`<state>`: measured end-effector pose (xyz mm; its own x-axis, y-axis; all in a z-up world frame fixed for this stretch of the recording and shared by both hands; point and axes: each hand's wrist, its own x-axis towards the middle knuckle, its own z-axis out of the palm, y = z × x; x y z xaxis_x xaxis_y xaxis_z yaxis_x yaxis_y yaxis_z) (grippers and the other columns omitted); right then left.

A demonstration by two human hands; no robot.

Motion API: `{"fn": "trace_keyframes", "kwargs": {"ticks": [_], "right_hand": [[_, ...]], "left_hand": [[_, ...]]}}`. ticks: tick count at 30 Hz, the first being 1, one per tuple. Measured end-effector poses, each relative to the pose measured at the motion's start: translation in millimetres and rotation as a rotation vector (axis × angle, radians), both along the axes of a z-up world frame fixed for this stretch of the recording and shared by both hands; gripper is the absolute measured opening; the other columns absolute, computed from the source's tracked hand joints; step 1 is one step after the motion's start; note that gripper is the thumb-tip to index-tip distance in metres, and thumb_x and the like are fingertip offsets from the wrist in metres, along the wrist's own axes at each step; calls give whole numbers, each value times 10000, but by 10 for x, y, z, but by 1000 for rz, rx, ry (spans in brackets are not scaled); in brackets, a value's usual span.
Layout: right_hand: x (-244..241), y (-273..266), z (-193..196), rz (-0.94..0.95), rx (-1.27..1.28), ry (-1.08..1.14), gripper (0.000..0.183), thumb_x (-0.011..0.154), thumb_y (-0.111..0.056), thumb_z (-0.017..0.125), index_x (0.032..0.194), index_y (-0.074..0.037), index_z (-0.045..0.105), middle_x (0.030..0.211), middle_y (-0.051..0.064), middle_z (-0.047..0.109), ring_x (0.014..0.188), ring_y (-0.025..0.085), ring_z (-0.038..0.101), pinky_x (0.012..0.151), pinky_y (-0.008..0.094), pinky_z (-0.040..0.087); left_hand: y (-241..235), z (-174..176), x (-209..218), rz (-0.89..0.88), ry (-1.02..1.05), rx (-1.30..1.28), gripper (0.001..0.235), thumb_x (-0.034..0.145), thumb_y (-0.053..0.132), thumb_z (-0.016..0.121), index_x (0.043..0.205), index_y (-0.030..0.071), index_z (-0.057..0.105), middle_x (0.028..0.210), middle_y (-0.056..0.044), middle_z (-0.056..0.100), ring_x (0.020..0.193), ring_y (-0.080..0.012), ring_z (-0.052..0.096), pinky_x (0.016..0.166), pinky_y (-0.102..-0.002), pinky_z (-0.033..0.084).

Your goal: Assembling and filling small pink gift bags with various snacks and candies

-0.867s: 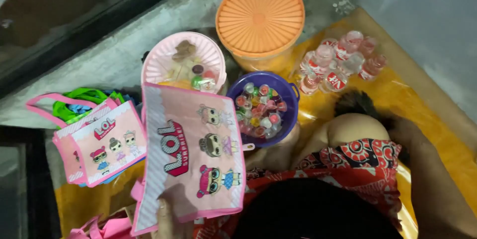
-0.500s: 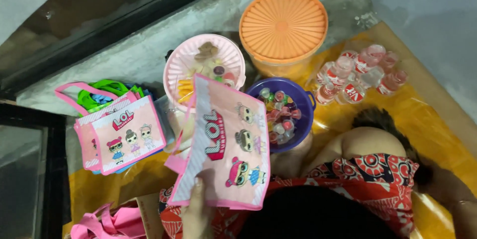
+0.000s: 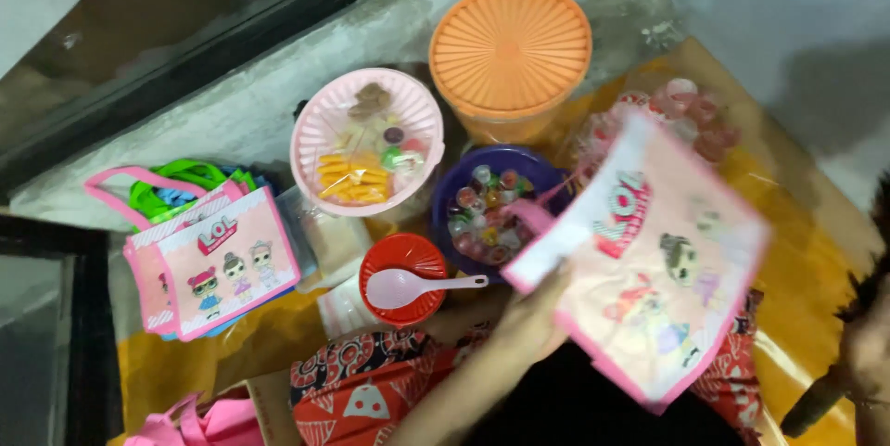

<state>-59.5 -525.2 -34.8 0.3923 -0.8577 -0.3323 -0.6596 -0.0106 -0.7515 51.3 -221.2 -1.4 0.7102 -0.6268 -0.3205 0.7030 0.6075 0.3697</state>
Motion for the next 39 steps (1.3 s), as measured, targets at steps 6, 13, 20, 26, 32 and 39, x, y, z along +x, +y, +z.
{"fn": "trace_keyframes", "kwargs": {"ticks": [6,13,20,26,32,39], "right_hand": [[-441,469,68,779,-912,92,400,866,-202,358,1200,-1,447,1140,234,438,989,357,471,781,407,414],[-699,271,-788,871,-578,676,595,727,-335,497,1286,-273,303,917,89,467,648,295,631,558,418,480],[-755,-163,-677,463,-1129,409,288,952,-255,538,1189,-147,662,975,99,572,763,234,593,606,331,505],[-665,624,-495,1099,-561,101,256,752,-305,504,997,-236,534,953,-46,542,836,137,563,713,240,452],[-680,-291,-715,800,-736,700,408,770,-312,457,1175,-262,441,962,71,497,676,299,633,542,411,522],[-724,379,-613,804,-753,224,185,800,-272,499,871,-101,507,793,86,514,703,231,518,669,366,420]], "left_hand": [[-472,-1050,36,-233,-267,460,331,739,247,612,1027,86,583,1028,-92,601,907,-153,574,837,-284,462],[-288,-924,110,-625,-104,959,332,660,354,667,924,152,671,750,-36,633,484,-144,540,322,-241,404],[-207,-926,131,-391,-296,588,382,626,105,681,990,41,582,936,-105,628,815,-184,603,726,-293,493],[-207,-2809,99,-478,-751,507,97,838,83,500,904,84,571,891,-85,555,830,-139,521,816,-250,439],[-128,-1233,49,-405,-211,615,164,597,27,628,759,1,637,761,-114,643,659,-184,611,614,-261,487],[-299,-757,126,-248,-62,250,258,646,2,556,894,-56,597,880,-169,613,762,-233,605,718,-308,492]]}}
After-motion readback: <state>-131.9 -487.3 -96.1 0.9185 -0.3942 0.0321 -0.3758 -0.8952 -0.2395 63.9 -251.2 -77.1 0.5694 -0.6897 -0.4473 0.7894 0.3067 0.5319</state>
